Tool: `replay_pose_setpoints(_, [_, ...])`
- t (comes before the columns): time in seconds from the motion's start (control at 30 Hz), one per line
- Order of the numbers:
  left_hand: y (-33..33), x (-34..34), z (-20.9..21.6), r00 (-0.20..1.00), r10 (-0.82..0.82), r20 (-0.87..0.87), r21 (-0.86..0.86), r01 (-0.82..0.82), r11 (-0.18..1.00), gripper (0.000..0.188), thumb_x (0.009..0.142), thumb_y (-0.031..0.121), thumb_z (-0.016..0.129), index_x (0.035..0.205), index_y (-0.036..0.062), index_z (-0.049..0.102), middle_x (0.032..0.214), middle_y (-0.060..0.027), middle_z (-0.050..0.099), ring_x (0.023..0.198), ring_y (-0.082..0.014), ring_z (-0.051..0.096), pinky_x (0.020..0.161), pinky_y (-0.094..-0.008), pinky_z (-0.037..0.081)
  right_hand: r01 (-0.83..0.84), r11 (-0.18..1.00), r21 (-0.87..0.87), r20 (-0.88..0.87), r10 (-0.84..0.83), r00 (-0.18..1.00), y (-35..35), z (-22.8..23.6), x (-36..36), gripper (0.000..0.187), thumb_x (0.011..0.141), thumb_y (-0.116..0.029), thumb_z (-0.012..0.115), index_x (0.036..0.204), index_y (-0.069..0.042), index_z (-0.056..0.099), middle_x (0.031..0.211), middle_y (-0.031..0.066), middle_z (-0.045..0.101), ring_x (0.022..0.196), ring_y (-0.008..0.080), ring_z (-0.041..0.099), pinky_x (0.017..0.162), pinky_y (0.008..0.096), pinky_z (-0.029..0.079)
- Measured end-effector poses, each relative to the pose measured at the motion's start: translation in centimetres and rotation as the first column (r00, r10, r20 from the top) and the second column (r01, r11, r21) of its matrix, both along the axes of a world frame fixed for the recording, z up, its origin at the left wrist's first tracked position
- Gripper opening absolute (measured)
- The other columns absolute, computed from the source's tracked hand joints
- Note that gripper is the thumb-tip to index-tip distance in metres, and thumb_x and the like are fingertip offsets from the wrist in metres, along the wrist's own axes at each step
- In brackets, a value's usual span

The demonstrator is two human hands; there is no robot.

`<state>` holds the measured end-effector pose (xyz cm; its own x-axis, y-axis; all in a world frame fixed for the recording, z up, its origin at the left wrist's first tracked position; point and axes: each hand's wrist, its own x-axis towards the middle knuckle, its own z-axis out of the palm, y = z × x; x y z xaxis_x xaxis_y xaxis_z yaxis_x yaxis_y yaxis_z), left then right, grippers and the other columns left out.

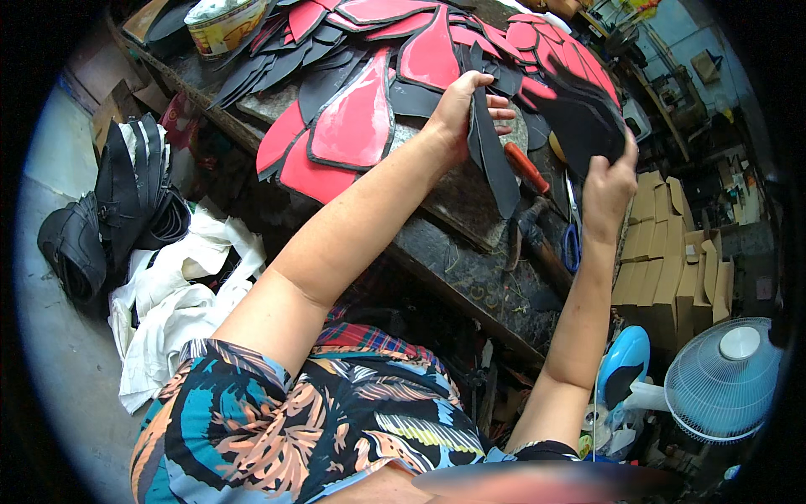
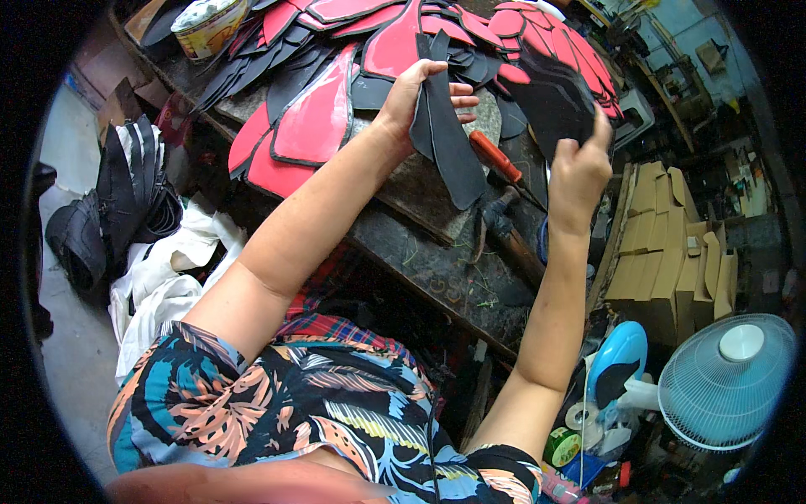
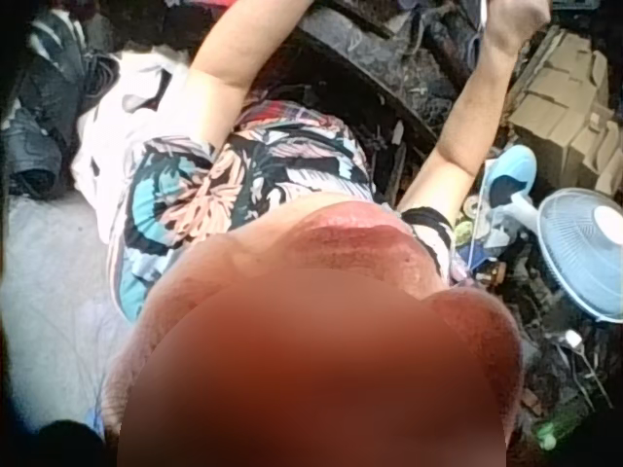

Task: The person uses a red utility knife to trim the edges of pink and black shoe insoles at a workbench. They repeatedly pick up insoles, trim along the edges, flip them over, and place them back on the pile.

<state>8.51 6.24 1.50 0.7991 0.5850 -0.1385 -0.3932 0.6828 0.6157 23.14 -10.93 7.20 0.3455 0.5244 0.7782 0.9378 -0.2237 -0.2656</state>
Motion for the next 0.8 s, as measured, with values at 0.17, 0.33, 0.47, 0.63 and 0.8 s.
replay_pose_setpoints(0.17, [-0.5, -0.3, 0.5, 0.999, -0.049, 0.008, -0.002, 0.049, 0.999, 0.07, 0.086, 0.059, 0.06, 0.114, -0.0047, 0.058, 0.105, -0.022, 0.066, 0.087, -0.031, 0.069, 0.084, -0.0425, 0.057, -0.148, 0.858, 0.492, -0.465, 0.402, 0.788, -1.0, 0.5, -2.7, 0.043, 0.085, 0.001, 0.054, 0.128, -0.001, 0.049, 0.115, 0.0153, 0.063, 0.093, 0.0231, 0.065, 0.079, 0.0333, 0.056])
replay_pose_setpoints(0.33, [-1.9, -1.2, 1.8, 0.959, 0.037, 0.28, 0.111, -0.07, 0.991, 0.066, 0.081, 0.063, 0.067, 0.113, 0.005, 0.061, 0.102, -0.0089, 0.068, 0.095, -0.0211, 0.066, 0.091, -0.0368, 0.053, -0.143, 0.865, 0.481, -0.869, 0.492, 0.052, -0.4, -1.9, -7.7, 0.043, 0.085, -0.003, 0.057, 0.127, -0.007, 0.048, 0.122, 0.0115, 0.058, 0.101, 0.0241, 0.064, 0.068, 0.0412, 0.061])
replay_pose_setpoints(0.47, [-1.6, -2.6, 2.2, 0.985, 0.118, 0.123, 0.122, -0.133, 0.984, 0.042, 0.083, 0.041, 0.066, 0.104, 0.0049, 0.067, 0.097, -0.0097, 0.071, 0.087, -0.0213, 0.068, 0.081, -0.0334, 0.054, -0.318, 0.9, 0.299, -0.912, 0.368, 0.183, -1.1, -1.9, -6.5, 0.041, 0.089, -0.014, 0.06, 0.128, -0.002, 0.052, 0.11, 0.0087, 0.064, 0.084, 0.0185, 0.067, 0.058, 0.0278, 0.057])
replay_pose_setpoints(0.63, [-1.0, -2.2, 1.7, 0.991, 0.115, 0.066, 0.201, -0.126, 0.971, 0.034, 0.08, 0.03, 0.064, 0.097, 0.0008, 0.071, 0.09, -0.0128, 0.072, 0.077, -0.0233, 0.07, 0.077, -0.0338, 0.057, -0.278, 0.926, 0.257, -0.777, 0.369, 0.51, -1.2, -1.6, -3.6, 0.061, 0.085, -0.019, 0.073, 0.139, -0.004, 0.049, 0.118, 0.0055, 0.059, 0.102, 0.0115, 0.056, 0.094, 0.0271, 0.044])
replay_pose_setpoints(0.8, [-1.8, -2.3, 2.6, 0.982, -0.008, 0.189, 0.318, -0.054, 0.946, 0.033, 0.078, 0.02, 0.066, 0.106, 0.0024, 0.066, 0.096, -0.0094, 0.07, 0.083, -0.019, 0.068, 0.081, -0.0309, 0.055, -0.51, 0.833, 0.214, -0.825, 0.434, 0.362, -1.5, -2.3, -4.8, 0.066, 0.079, -0.006, 0.076, 0.137, 0.004, 0.048, 0.129, 0.0123, 0.059, 0.115, 0.0196, 0.058, 0.102, 0.0322, 0.044])
